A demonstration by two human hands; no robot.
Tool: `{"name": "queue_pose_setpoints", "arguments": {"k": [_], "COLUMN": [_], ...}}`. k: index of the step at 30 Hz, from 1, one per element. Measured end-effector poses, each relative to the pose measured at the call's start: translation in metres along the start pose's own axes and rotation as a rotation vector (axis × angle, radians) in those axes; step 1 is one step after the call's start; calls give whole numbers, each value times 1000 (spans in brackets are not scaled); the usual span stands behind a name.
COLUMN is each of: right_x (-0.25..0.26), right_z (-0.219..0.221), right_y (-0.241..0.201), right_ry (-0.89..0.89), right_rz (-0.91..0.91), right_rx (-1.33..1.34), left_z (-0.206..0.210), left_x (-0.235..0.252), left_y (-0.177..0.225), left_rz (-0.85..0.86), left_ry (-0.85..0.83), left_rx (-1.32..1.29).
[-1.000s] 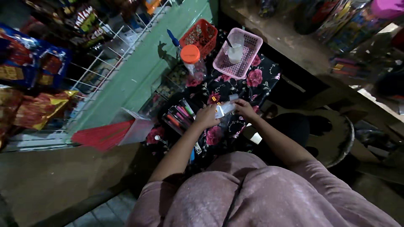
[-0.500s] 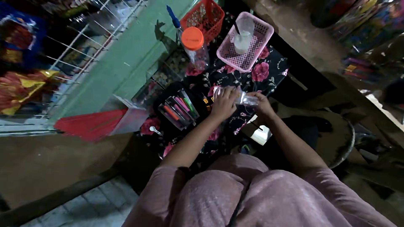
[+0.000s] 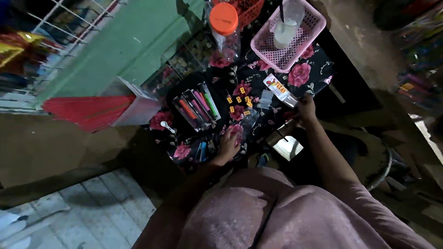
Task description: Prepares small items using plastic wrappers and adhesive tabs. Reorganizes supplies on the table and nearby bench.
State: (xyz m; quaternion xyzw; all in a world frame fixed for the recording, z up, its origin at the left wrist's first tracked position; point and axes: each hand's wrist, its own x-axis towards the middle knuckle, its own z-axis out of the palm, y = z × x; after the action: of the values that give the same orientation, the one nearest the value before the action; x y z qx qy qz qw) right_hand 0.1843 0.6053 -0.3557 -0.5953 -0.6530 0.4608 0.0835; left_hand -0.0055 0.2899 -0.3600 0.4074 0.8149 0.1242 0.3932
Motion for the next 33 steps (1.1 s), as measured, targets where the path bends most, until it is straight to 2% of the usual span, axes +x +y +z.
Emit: {"name": "queue_pose_setpoints", "arguments": {"k": [3,5,7,10,12,15,19,22,27,29,31,33], "right_x": [-18,-37,-51,-53,-50,-45,-47,-56,-94,-112,-128,-144], "right_z": [4,21,47,91,113,135,138,125,95,87,84,82], "right_y": [-10,-20,-26,-26,-27,-28,-35,-47,-91,-103,-111,-117], "right_ry": [76,-54,-263,-410,-385,-352,-344,-336,-302,-275,-252,-240], "right_rz": [-149,-287,-393,-308,-239,-247,-294,-380,-494,-623,-829,-1044], "right_rx": [-216,-319,-429,-457,-452,-484,-420,-272,-61,-18,36,82], "left_z": [17,26,31,33,34,35,25,16,-11,-29,-50,-72], "left_x": [6,12,19,23,21,19,6,-10,-43,-53,-59,-66], "left_y": [-2,-1,0,6,9,6,5,-3,-11,-2,14,32], "left_rz": [19,63,108,161,189,223,143,104,114,196,270,261], "left_ry": [61,52,30,-17,-56,-50,-32,33,182,280,362,355], "left_rx": [54,118,171,199,225,241,183,92,-161,-312,-507,-779]}}
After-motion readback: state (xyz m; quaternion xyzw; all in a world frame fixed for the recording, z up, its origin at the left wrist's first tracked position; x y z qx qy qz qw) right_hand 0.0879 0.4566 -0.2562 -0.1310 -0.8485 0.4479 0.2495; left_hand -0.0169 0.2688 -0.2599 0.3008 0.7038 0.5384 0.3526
